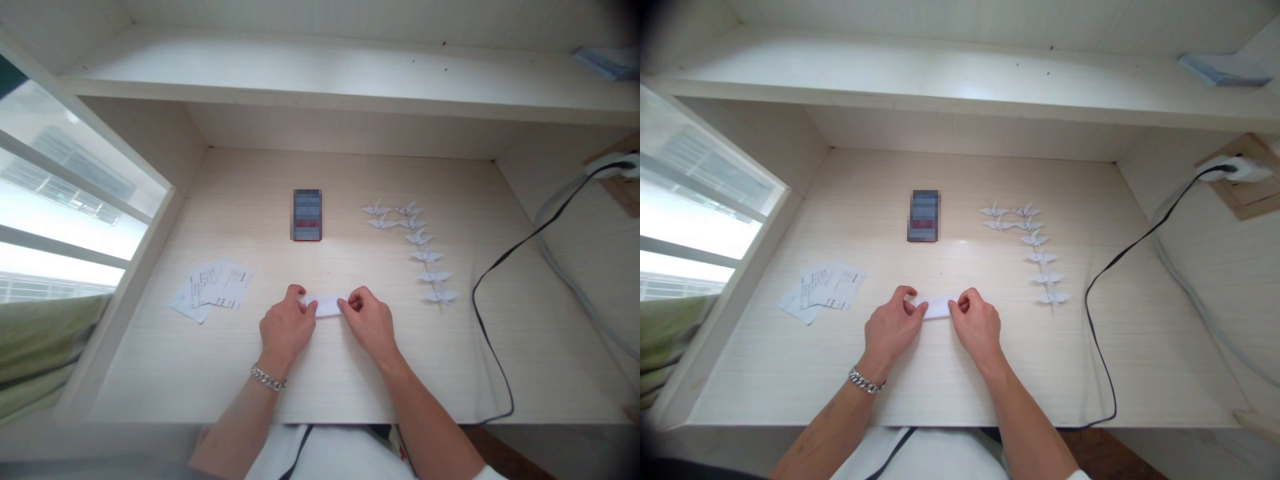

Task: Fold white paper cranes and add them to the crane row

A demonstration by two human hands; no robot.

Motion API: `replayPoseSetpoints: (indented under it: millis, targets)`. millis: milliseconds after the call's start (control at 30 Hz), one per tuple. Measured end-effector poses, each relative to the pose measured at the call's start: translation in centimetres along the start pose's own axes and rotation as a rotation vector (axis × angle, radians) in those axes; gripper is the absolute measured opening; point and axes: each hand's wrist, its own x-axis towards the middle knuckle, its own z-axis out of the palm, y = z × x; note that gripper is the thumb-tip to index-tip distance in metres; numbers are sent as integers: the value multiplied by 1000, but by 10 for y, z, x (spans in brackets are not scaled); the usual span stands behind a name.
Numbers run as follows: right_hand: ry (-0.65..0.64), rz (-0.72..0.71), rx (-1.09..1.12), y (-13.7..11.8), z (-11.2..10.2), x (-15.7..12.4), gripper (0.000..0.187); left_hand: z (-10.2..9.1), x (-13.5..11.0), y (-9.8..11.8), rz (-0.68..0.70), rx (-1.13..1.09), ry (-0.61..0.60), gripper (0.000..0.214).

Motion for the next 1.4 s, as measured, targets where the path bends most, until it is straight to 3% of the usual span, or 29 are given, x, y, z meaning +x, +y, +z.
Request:
replayPoseSetpoints:
  millis: [1400]
  targets:
    - [-26,10,-44,-2,-1,4,13,4,2,-3,-46,10,3,31]
